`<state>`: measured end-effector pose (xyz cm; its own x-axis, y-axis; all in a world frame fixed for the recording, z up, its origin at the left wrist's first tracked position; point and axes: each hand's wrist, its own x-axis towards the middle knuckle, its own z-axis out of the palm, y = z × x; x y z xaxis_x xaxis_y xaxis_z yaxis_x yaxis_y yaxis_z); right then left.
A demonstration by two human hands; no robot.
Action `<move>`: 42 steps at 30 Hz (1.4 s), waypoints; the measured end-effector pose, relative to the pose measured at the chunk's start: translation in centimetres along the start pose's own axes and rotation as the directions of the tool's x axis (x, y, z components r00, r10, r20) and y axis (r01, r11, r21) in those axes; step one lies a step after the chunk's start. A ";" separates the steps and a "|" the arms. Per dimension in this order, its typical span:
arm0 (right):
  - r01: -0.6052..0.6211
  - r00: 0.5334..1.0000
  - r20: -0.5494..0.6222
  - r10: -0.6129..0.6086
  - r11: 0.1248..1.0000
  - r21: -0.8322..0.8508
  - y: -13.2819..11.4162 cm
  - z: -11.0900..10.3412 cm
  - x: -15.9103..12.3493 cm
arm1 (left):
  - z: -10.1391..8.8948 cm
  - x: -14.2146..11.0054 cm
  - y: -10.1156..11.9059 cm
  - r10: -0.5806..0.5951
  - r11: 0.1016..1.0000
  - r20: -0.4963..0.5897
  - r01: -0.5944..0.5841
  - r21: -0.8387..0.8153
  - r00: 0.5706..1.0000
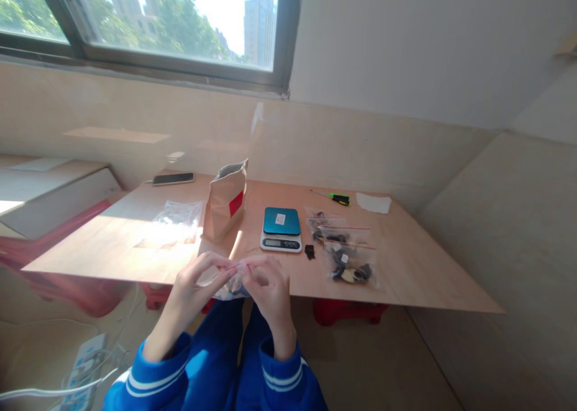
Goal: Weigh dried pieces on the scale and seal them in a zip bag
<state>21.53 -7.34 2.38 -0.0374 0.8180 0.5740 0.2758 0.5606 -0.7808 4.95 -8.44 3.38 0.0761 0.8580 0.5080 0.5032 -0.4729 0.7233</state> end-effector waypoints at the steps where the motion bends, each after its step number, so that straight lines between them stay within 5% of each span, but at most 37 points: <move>1: 0.003 1.000 -0.008 -0.003 1.000 -0.006 0.0 0.1 0.0 | 0.0 0.0 -0.1 -0.009 1.000 0.008 0.009 -0.003 1.000; 9: -0.042 0.996 -0.076 0.041 0.999 -0.014 0.4 0.4 0.0 | 0.0 -0.2 -0.5 0.013 1.000 0.000 -0.013 0.007 1.000; 17: -0.145 0.987 0.090 0.136 0.985 0.092 0.1 -0.1 0.1 | -0.3 -0.1 -0.6 0.089 0.994 -0.021 -0.088 0.063 0.996; 28: -0.054 0.996 0.065 0.054 0.999 -0.007 0.2 0.1 0.2 | -0.4 -0.2 -0.7 0.142 0.979 -0.015 -0.139 0.151 0.990; 34: -0.004 0.999 0.036 0.005 1.000 -0.026 0.2 0.0 0.3 | -0.3 -0.1 -0.5 0.097 0.983 -0.003 -0.095 0.159 0.995; 42: -0.128 0.991 0.066 0.120 0.983 0.129 0.0 0.3 0.2 | -0.3 0.2 0.9 -0.002 1.000 0.003 0.002 0.027 1.000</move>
<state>21.23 -7.11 2.39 -0.0674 0.8861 0.4585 0.1523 0.4633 -0.8730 5.16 -8.72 4.25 0.0780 0.8594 0.5053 0.5260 -0.4661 0.7114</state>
